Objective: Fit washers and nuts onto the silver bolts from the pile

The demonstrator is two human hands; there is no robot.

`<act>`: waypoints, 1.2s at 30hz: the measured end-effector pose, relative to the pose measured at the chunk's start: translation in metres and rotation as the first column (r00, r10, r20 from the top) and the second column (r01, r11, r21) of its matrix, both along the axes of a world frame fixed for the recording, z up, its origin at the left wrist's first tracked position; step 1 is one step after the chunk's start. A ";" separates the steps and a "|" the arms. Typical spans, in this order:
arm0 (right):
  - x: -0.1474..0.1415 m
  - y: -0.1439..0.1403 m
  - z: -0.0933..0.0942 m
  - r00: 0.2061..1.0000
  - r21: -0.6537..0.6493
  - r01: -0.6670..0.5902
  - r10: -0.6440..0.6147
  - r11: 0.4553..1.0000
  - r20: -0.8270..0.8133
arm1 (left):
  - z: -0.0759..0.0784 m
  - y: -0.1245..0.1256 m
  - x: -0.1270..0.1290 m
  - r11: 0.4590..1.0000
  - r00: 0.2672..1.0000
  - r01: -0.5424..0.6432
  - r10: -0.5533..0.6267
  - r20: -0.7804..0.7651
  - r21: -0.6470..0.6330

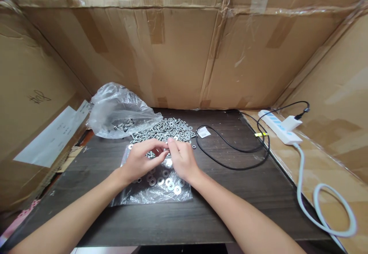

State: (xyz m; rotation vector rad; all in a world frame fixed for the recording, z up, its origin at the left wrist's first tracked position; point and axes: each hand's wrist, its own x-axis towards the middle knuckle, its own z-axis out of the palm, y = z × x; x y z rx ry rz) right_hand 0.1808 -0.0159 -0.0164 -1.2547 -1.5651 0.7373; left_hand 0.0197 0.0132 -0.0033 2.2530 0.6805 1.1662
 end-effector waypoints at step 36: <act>0.013 -0.001 0.012 0.831 0.562 -0.295 -0.082 0.773 0.550 | 0.017 0.014 -0.014 0.243 0.954 0.237 -0.240 0.178 -0.941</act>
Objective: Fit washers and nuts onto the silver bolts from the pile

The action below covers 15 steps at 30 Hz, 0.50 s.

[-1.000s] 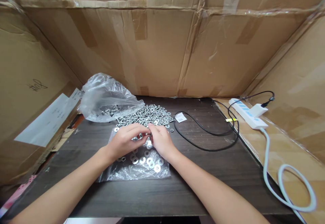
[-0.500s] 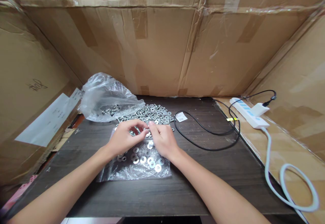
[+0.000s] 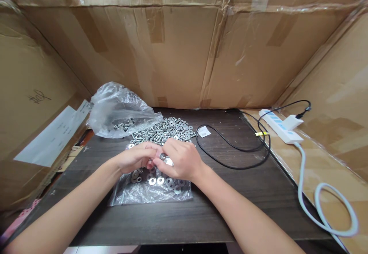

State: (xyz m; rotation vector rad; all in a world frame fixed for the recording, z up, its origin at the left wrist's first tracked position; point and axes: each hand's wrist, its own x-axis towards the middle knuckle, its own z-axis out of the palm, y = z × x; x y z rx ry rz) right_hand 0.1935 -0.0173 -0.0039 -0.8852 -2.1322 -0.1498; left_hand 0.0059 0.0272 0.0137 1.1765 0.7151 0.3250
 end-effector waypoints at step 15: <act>-0.022 0.003 -0.014 0.657 -0.794 -0.482 -0.447 0.371 -0.608 | -0.012 -0.006 0.003 -0.244 0.985 0.020 0.173 0.023 0.970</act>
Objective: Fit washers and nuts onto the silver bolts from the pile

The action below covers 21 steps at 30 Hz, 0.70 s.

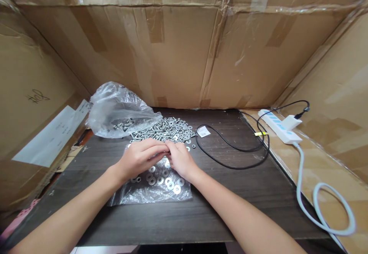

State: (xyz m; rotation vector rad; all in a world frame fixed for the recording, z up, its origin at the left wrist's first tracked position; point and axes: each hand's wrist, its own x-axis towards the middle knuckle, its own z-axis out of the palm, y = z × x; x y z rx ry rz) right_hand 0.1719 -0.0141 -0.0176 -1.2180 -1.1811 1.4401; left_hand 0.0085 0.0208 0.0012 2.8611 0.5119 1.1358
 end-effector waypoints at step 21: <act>0.017 -0.003 0.009 0.814 0.673 -0.161 -0.288 0.722 0.504 | 0.011 0.010 0.001 0.295 0.978 0.101 0.145 0.149 -0.950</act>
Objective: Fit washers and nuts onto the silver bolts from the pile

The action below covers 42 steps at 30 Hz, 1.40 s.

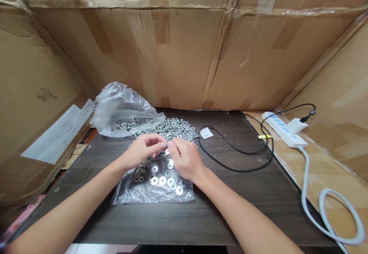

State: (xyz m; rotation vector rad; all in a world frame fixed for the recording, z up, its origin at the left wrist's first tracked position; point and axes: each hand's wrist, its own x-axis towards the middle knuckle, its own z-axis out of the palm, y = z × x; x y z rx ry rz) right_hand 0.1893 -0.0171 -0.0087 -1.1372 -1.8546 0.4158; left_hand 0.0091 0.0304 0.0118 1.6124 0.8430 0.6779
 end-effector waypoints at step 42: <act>0.002 0.004 0.000 0.999 0.320 -0.037 0.024 0.947 0.043 | 0.004 0.003 -0.006 1.000 0.998 0.019 -0.017 -0.066 0.024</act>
